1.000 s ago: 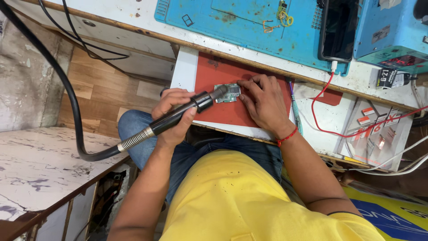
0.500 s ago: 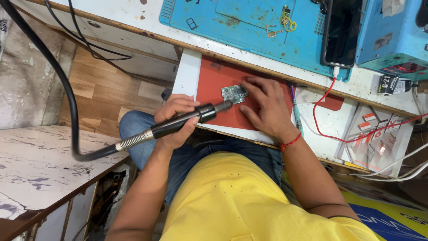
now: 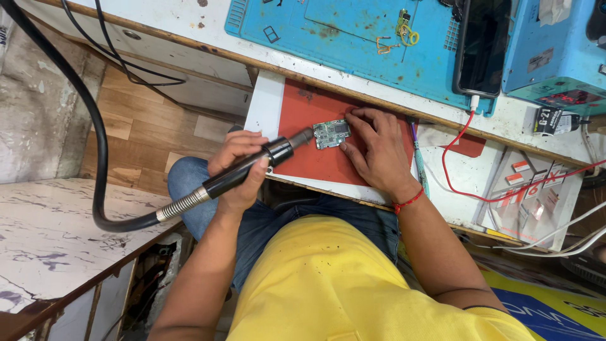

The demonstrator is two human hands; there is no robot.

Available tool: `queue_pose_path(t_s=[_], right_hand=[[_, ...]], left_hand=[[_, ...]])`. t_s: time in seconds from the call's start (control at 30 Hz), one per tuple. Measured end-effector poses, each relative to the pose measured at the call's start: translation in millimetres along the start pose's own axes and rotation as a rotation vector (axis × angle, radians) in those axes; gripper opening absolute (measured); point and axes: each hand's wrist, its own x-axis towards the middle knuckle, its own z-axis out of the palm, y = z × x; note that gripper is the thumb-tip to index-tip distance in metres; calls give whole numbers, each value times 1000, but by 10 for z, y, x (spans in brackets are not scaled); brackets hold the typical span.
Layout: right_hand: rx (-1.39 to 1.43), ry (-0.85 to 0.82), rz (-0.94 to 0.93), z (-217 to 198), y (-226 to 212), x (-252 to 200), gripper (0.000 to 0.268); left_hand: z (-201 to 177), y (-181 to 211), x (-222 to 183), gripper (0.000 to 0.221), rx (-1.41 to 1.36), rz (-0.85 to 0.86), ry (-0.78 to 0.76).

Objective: The person scrapes a small circuit board with a metal tool, then uses a hot air gun to heat specific areas. The person continues to scrape and adjust the board throughout the clip.

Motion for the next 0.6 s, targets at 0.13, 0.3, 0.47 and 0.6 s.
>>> queue_pose_path(t_s=[0.13,0.3,0.47,0.6], right_hand=[[0,-19,28,11,25,-9,51],[-12,-9,15,17,33,-23,50],[-15,-8,13,21,36,-4,50],[-21,-10,16,26,40,-17,50]], left_hand=[[-4,-9,-5,18,20,34,-37],[-3,-2,-41,21,60,-9,76],[5,-9,-46,20,68,-15,45],[9,-12,-39,20,87,-15,27]])
